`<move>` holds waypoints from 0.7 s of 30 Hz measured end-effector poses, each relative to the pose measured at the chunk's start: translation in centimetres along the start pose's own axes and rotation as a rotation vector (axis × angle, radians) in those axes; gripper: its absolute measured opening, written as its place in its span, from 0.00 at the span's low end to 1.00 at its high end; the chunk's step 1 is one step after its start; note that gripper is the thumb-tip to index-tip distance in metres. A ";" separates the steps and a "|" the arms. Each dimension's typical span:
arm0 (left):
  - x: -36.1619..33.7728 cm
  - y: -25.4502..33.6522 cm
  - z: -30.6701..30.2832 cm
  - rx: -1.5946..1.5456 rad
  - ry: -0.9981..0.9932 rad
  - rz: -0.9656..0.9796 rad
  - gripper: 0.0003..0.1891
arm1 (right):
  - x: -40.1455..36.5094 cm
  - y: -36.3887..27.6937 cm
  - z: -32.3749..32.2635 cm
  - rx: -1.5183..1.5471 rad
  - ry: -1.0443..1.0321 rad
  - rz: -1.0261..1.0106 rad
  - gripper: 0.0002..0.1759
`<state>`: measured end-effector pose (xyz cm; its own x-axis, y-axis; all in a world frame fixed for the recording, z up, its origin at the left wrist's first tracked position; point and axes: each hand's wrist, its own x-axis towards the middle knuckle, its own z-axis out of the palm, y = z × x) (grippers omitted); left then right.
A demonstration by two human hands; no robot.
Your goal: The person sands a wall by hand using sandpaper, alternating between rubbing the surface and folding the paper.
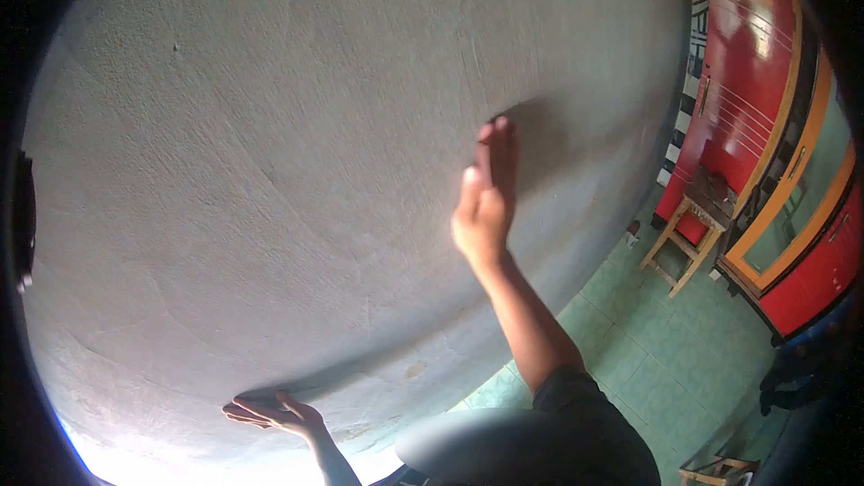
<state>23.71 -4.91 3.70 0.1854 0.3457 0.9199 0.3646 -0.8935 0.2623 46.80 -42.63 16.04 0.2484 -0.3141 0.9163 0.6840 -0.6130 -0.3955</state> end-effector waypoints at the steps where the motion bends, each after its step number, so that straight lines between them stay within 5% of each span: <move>1: -0.2 0.1 0.1 -0.002 0.004 -0.009 0.45 | -0.4 -1.2 0.4 0.014 -0.001 -0.024 0.28; 4: -0.3 0.1 -0.2 0.005 0.022 -0.006 0.45 | -0.7 -4.5 -0.1 -0.035 -0.235 -0.267 0.28; 10: -0.8 -1.1 -1.8 0.011 -0.054 0.019 0.44 | 2.0 -2.6 0.0 0.030 0.111 -0.046 0.36; 14: -1.2 -1.9 -2.1 0.047 -0.082 0.016 0.44 | -3.4 -6.9 1.5 0.393 -0.321 -0.546 0.33; 16: -1.2 -1.9 -2.6 0.016 -0.092 0.021 0.44 | -2.8 -5.0 0.9 0.285 -0.194 -0.497 0.26; 19: -1.6 -2.3 -3.2 -0.020 -0.125 0.001 0.44 | -2.3 -4.3 0.8 0.067 0.087 -0.005 0.23; 21: -2.0 -3.6 -3.1 -0.027 -0.138 -0.016 0.44 | -4.6 -7.2 1.6 0.051 0.086 0.011 0.24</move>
<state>19.19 -3.27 1.81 0.3046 0.3942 0.8671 0.3437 -0.8945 0.2859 41.83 -35.64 14.71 0.1976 -0.3828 0.9024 0.7159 -0.5725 -0.3996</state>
